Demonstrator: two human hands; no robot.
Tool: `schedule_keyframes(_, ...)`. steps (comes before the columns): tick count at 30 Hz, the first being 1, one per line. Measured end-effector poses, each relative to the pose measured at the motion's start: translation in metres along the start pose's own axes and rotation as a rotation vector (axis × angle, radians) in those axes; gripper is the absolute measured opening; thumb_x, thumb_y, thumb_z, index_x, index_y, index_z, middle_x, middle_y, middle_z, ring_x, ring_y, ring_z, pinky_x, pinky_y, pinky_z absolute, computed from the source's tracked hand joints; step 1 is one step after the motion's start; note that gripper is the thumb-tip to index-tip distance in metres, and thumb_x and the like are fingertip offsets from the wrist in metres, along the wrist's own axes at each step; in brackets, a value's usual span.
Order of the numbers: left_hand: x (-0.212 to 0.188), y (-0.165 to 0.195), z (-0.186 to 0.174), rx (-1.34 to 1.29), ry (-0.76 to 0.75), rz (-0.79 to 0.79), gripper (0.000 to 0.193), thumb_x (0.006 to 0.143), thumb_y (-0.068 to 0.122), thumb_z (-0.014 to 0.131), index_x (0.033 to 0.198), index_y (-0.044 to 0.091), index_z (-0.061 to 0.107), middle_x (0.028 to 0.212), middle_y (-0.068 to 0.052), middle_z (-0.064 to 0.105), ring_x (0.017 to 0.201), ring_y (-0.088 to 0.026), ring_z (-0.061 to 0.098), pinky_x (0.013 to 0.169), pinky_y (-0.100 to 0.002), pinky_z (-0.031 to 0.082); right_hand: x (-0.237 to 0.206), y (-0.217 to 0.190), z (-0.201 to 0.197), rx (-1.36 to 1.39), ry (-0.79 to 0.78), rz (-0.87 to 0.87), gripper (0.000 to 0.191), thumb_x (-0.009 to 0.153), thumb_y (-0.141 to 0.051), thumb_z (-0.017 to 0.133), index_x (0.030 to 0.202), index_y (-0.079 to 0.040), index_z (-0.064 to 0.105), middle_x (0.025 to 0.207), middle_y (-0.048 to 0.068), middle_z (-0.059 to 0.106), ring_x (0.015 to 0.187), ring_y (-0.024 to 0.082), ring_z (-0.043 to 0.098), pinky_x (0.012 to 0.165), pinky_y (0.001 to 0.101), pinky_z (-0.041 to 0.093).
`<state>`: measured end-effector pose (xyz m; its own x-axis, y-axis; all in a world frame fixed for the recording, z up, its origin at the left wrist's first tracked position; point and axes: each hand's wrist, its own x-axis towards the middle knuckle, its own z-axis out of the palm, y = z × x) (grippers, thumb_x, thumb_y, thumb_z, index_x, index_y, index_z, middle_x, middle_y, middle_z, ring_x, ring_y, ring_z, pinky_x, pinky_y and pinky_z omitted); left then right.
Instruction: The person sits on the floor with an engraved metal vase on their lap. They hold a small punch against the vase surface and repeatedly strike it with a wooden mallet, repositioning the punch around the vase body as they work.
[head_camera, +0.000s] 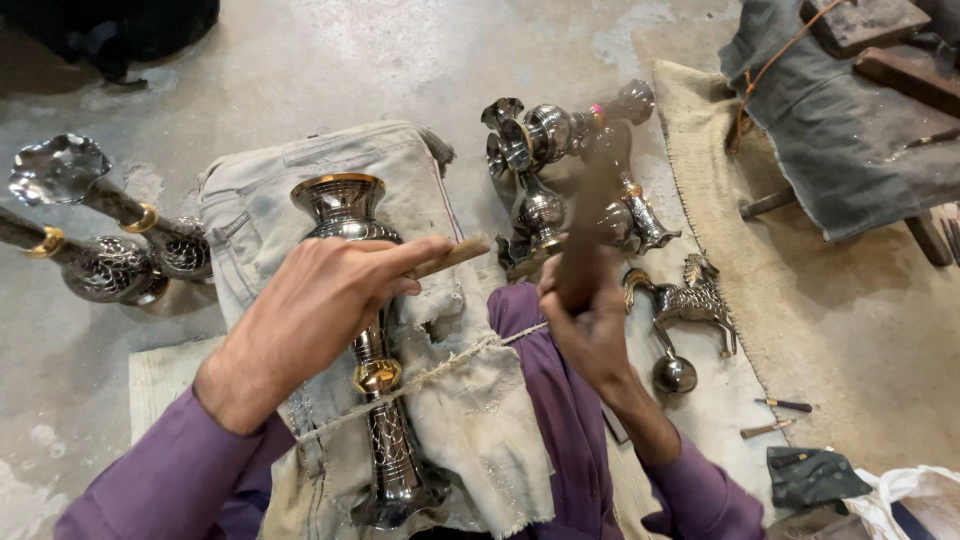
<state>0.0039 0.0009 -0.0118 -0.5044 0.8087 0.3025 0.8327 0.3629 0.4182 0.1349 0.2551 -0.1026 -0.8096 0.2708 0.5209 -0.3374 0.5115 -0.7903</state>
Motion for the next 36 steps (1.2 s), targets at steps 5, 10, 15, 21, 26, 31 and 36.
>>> schedule_keyframes(5, 0.014, -0.005, 0.002, 0.016, -0.230, -0.071, 0.047, 0.087, 0.013, 0.066, 0.132, 0.027, 0.067, 0.094, -0.004, 0.080, 0.055, -0.011, 0.071, 0.057, -0.033, 0.064, -0.025, 0.018, 0.015, 0.171, 0.171, 0.164, 0.045, 0.090, 0.012, 0.060, 0.130, -0.003, 0.045, 0.100, 0.003, 0.059, 0.085, 0.011, 0.062, 0.075, 0.0259, 0.057)
schedule_keyframes(10, 0.022, 0.004, -0.007, 0.037, -0.377, -0.102, 0.053, 0.088, 0.012, 0.065, 0.138, 0.031, 0.066, 0.082, -0.002, 0.080, 0.057, -0.012, 0.070, 0.054, -0.036, 0.060, -0.050, 0.040, 0.026, 0.015, 0.108, 0.142, 0.044, 0.088, 0.011, 0.063, 0.128, -0.002, 0.050, 0.091, 0.003, 0.062, 0.075, 0.010, 0.060, 0.066, 0.0231, 0.052)
schedule_keyframes(15, 0.027, 0.010, -0.018, 0.067, -0.411, -0.039, 0.053, 0.087, 0.013, 0.069, 0.138, 0.029, 0.067, 0.077, -0.007, 0.078, 0.059, -0.019, 0.071, 0.058, -0.041, 0.057, -0.055, 0.042, 0.031, 0.068, 0.116, 0.181, 0.044, 0.089, 0.009, 0.062, 0.130, -0.004, 0.049, 0.098, 0.008, 0.060, 0.084, 0.014, 0.063, 0.072, 0.0273, 0.055)
schedule_keyframes(21, 0.026, 0.004, -0.020, -0.006, -0.305, 0.006, 0.054, 0.083, 0.011, 0.068, 0.135, 0.024, 0.069, 0.093, -0.006, 0.080, 0.064, -0.021, 0.074, 0.056, -0.041, 0.060, -0.034, 0.018, 0.019, -0.188, -0.046, 0.193, 0.061, 0.085, -0.001, 0.070, 0.142, -0.004, 0.048, 0.103, 0.014, 0.070, 0.091, 0.020, 0.072, 0.080, 0.0338, 0.059)
schedule_keyframes(26, 0.030, 0.001, -0.019, 0.028, -0.354, 0.037, 0.047, 0.088, 0.020, 0.066, 0.134, 0.028, 0.066, 0.088, -0.005, 0.080, 0.068, -0.018, 0.077, 0.062, -0.038, 0.063, -0.028, 0.009, 0.013, -0.448, -0.243, 0.049, 0.069, 0.079, -0.005, 0.079, 0.144, -0.011, 0.059, 0.112, 0.015, 0.069, 0.093, 0.025, 0.072, 0.079, 0.0353, 0.060)
schedule_keyframes(31, 0.033, 0.004, -0.017, 0.135, -0.450, 0.005, 0.054, 0.091, 0.013, 0.058, 0.141, 0.034, 0.064, 0.092, -0.002, 0.080, 0.068, -0.018, 0.077, 0.058, -0.037, 0.062, -0.044, 0.034, 0.024, -0.120, 0.097, 0.193, 0.043, 0.088, -0.001, 0.073, 0.129, 0.001, 0.062, 0.101, 0.009, 0.063, 0.083, 0.016, 0.061, 0.074, 0.0315, 0.053)
schedule_keyframes(36, 0.034, 0.004, -0.014, 0.161, -0.443, 0.045, 0.057, 0.089, 0.008, 0.060, 0.140, 0.033, 0.064, 0.089, -0.002, 0.080, 0.064, -0.016, 0.076, 0.057, -0.035, 0.063, -0.061, 0.050, 0.028, -0.038, 0.112, 0.183, 0.025, 0.089, 0.003, 0.068, 0.113, 0.002, 0.062, 0.094, 0.003, 0.058, 0.077, 0.007, 0.055, 0.068, 0.0236, 0.049)
